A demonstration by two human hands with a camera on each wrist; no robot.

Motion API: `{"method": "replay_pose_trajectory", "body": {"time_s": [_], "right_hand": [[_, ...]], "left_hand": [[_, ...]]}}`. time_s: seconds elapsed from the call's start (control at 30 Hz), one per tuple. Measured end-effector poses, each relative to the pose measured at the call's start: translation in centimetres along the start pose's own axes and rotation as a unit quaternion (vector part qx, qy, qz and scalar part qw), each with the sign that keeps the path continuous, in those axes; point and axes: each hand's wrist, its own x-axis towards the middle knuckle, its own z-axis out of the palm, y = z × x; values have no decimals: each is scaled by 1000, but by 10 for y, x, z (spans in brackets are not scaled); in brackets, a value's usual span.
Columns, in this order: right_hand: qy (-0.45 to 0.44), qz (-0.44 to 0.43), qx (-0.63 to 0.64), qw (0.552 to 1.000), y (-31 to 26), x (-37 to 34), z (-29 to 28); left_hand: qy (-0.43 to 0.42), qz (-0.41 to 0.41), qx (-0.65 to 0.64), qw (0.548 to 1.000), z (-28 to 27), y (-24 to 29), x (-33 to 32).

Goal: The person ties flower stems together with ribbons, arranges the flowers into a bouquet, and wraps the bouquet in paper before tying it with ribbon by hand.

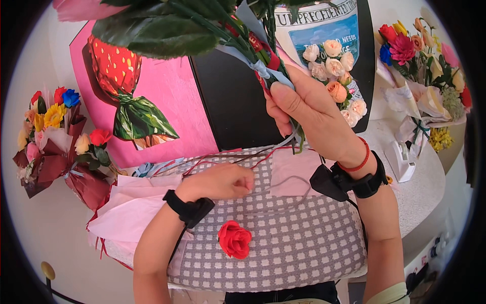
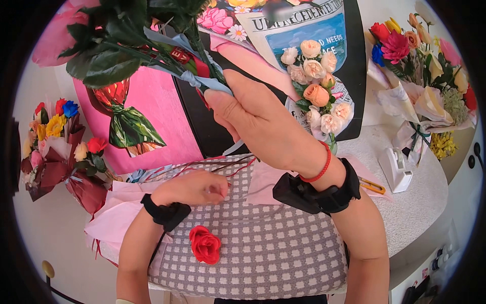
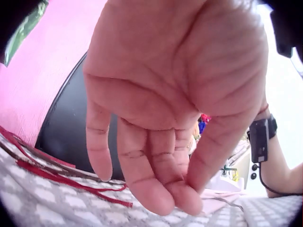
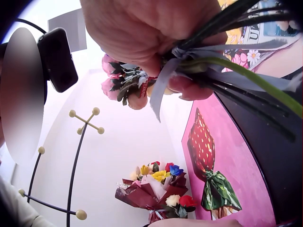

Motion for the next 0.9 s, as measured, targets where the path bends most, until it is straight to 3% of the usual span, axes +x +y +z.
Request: {"method": "replay_pose_trajectory", "body": {"time_s": [0.07,0.1,0.17,0.33,0.5,0.73,0.77,0.8,0.83,0.9], "right_hand": [[-1,-1,3,1000,0,0,1],[-2,-3,6,1000,-1,-1,1],[-6,7,7,1000,-1,-2,1],[-14,13,11,1000,-2,-1,2],[-17,6,22,1000,-3,-1,2],[-11,-9,-24,1000,2,-1,1],[-9,-12,-25,1000,3,-1,1],[-21,14,-22,999,4,-1,2],[-34,38,-19,999,4,-1,3],[-39,38,2,999,5,-2,7]], "left_hand": [[57,-78,-40,994,-10,0,-7],[56,-80,-40,994,-10,-5,-9],[224,-66,43,971,-11,-15,-9],[247,-41,95,963,-3,-54,3],[202,-157,150,955,2,-57,23],[219,-163,105,956,-8,-62,28],[234,-109,-99,961,-12,-72,27],[238,-50,-299,923,-16,-79,28],[239,-48,-295,924,-21,-64,26],[339,-38,-451,825,-36,-12,15]]}}
